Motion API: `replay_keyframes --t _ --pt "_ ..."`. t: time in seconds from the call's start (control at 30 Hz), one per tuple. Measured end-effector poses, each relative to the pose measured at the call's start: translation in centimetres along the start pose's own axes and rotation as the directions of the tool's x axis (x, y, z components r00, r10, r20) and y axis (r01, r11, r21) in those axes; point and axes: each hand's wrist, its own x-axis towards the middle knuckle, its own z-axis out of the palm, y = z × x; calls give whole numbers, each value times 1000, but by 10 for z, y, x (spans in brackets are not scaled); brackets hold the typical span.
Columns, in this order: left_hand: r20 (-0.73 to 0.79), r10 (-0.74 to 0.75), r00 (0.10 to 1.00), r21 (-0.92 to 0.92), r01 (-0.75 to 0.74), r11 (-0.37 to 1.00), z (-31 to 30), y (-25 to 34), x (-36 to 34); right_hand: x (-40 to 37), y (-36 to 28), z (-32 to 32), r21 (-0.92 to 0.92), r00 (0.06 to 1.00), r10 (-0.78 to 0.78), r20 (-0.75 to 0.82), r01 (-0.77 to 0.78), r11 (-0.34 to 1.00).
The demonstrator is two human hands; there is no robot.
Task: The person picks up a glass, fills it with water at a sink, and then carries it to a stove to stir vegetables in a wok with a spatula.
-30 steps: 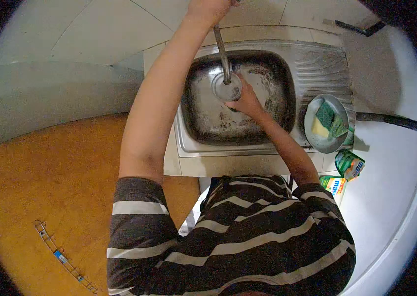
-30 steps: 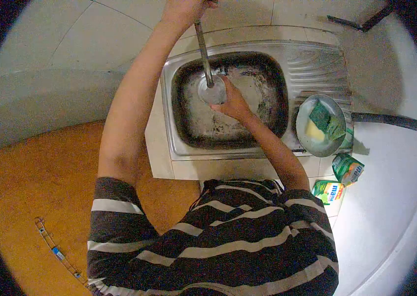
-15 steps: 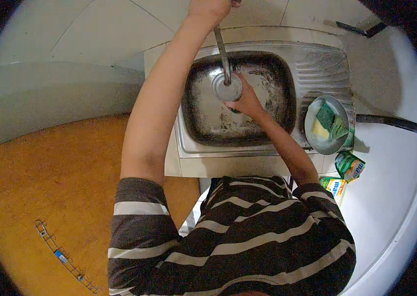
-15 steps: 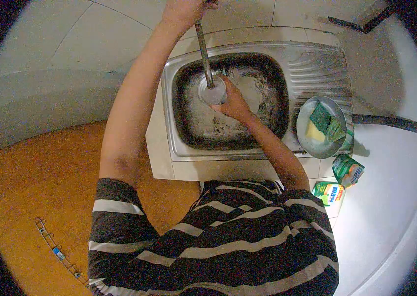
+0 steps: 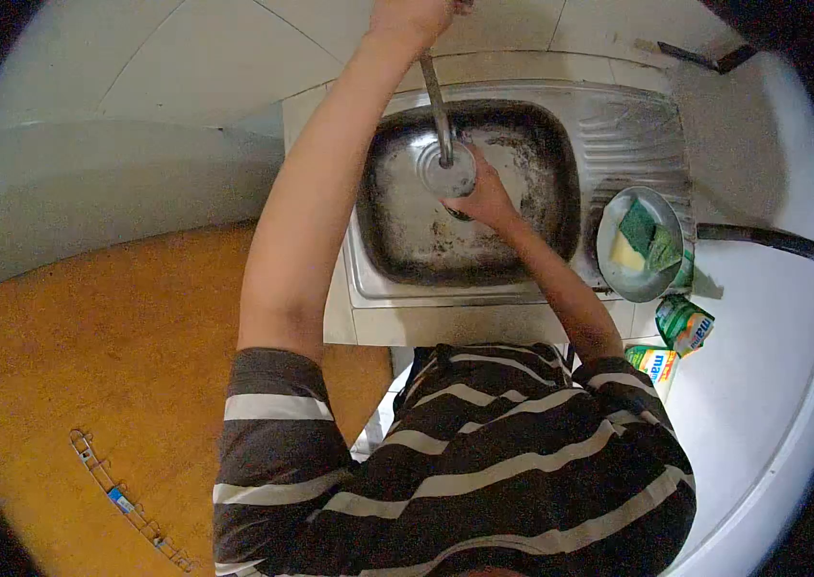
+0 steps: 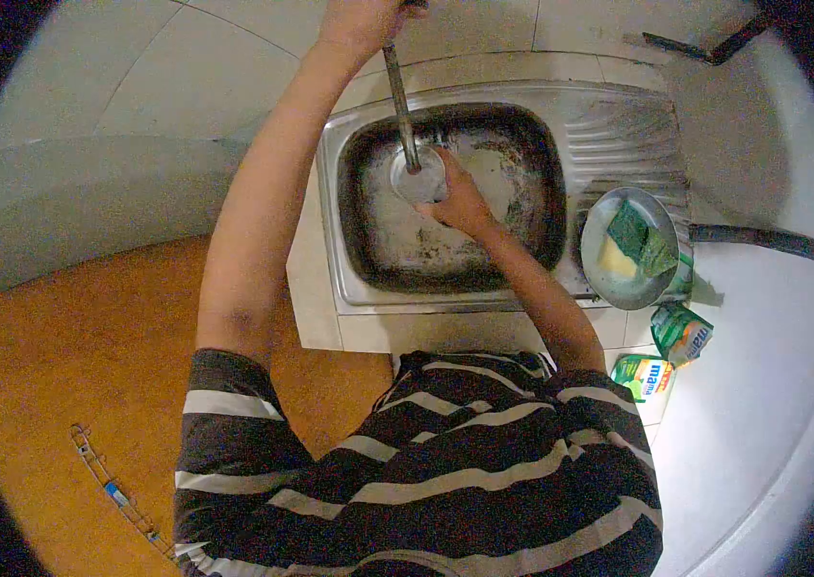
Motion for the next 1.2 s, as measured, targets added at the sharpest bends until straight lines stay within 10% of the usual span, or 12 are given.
replay_keyframes --t 0.77,0.97,1.07,1.2 --pt "142 12 990 76 -23 997 -27 15 -11 1 -5 -5 147 998 -69 -2 68 987" --pt "81 168 982 -173 -152 973 -33 -21 -35 -6 3 -4 96 996 -86 -1 86 992" --pt "178 -1 984 -204 38 978 -50 -22 -53 -13 -3 -7 132 996 -83 36 78 988" --pt "-104 -167 981 -126 154 980 -56 -2 -81 -33 1 0 2 998 -53 30 53 999"
